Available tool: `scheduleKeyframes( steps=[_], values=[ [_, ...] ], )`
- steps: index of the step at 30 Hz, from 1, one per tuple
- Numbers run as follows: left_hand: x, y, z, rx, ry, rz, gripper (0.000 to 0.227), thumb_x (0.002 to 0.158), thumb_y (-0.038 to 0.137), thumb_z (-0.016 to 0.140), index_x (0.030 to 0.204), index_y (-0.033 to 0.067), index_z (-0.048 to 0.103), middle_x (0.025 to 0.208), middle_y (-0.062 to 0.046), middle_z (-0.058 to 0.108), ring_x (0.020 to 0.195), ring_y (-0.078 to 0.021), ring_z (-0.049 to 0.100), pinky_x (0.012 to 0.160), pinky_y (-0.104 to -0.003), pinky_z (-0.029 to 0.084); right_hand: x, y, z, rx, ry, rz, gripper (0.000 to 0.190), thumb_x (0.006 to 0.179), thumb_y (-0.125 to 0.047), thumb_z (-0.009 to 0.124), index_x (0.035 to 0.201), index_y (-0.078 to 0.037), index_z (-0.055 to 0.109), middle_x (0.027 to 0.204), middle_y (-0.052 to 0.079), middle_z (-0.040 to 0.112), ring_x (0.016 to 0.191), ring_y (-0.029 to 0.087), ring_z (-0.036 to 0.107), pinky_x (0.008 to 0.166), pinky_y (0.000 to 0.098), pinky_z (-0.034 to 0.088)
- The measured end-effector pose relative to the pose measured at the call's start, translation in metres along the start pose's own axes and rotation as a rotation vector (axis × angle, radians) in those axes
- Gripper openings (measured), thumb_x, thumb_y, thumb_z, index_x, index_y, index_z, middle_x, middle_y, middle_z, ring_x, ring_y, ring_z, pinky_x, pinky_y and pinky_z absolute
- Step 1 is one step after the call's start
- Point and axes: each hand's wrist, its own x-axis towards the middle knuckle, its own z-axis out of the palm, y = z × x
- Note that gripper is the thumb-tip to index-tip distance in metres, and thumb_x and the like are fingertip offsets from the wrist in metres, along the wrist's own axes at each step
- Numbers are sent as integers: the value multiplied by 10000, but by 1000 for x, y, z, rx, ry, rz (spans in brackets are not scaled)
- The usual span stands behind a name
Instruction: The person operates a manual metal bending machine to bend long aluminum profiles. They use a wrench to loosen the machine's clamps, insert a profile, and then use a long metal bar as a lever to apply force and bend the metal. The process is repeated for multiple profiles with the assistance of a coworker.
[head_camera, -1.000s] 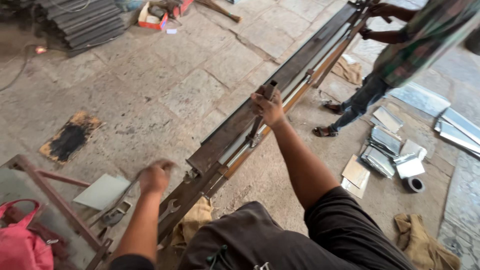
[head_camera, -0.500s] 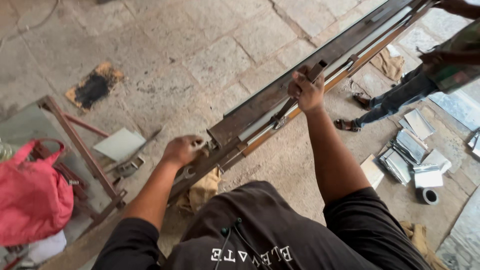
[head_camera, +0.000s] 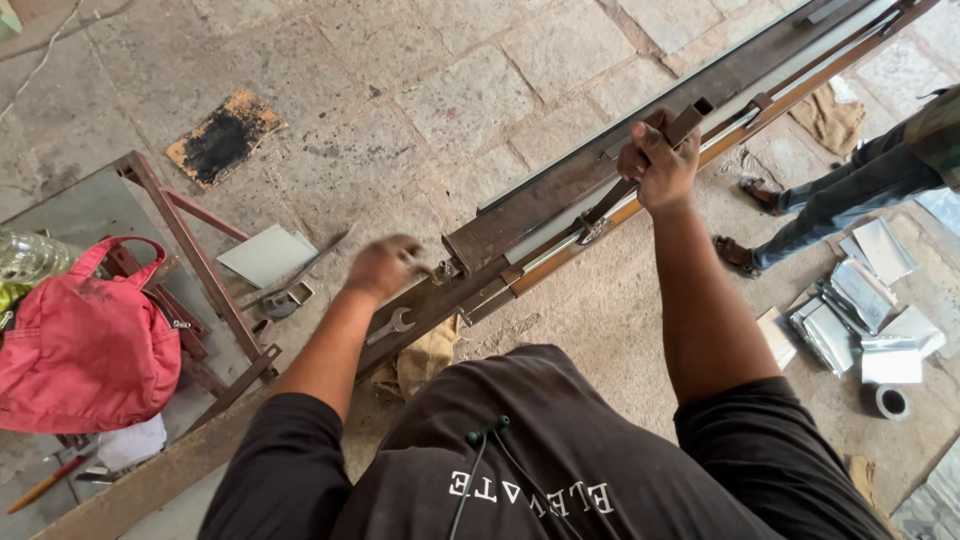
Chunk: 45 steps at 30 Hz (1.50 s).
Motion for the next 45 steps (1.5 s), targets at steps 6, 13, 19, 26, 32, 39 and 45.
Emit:
scheduleKeyframes(
  steps=[6,13,19,26,32,39,45],
  values=[
    [14,-10,-1,80,379,-137,354,964,458,759,1184,183,721,1239,-30,761,1047,-184,725,909,-341,600,0,-2,2,-20,17,12,342,1020,-173,721,754,-108,516,549,-1,439,404,113,430,361,305,319],
    [4,10,-1,175,88,-78,406,919,504,718,1211,222,717,1228,8,749,1024,-177,713,922,-356,565,0,-6,7,-7,-3,19,348,1033,-176,723,770,-99,509,544,11,421,413,119,410,385,308,304],
    [-1,17,-6,116,-23,87,536,749,511,809,1177,198,725,1170,-10,742,1013,-191,685,894,-354,534,-6,-9,9,-8,48,23,351,1008,-162,727,762,-116,480,551,11,431,417,112,406,389,310,306],
    [5,9,-7,190,121,200,416,812,514,766,1069,187,756,1090,-24,758,955,-243,704,816,-392,572,-6,3,4,-14,7,-24,327,1027,-136,688,755,-103,508,563,-5,420,407,116,419,356,306,319],
    [3,0,-5,187,166,-18,402,923,572,712,1036,187,732,1083,9,762,920,-180,729,826,-354,590,-3,3,3,-5,24,4,284,1018,-116,673,773,-124,528,549,-10,435,400,114,422,354,314,329],
    [0,16,12,251,92,257,453,803,539,807,1050,164,744,1083,-42,733,920,-265,691,806,-412,554,2,3,8,-34,15,-38,337,1026,-121,686,745,-128,500,535,-6,429,388,108,404,379,305,318],
    [-7,-11,29,335,379,461,176,880,346,731,966,197,771,1039,0,767,1005,-222,720,907,-409,563,-2,3,10,-49,24,-50,362,1026,-128,717,746,-126,487,553,9,448,410,119,431,366,303,323]
  ],
)
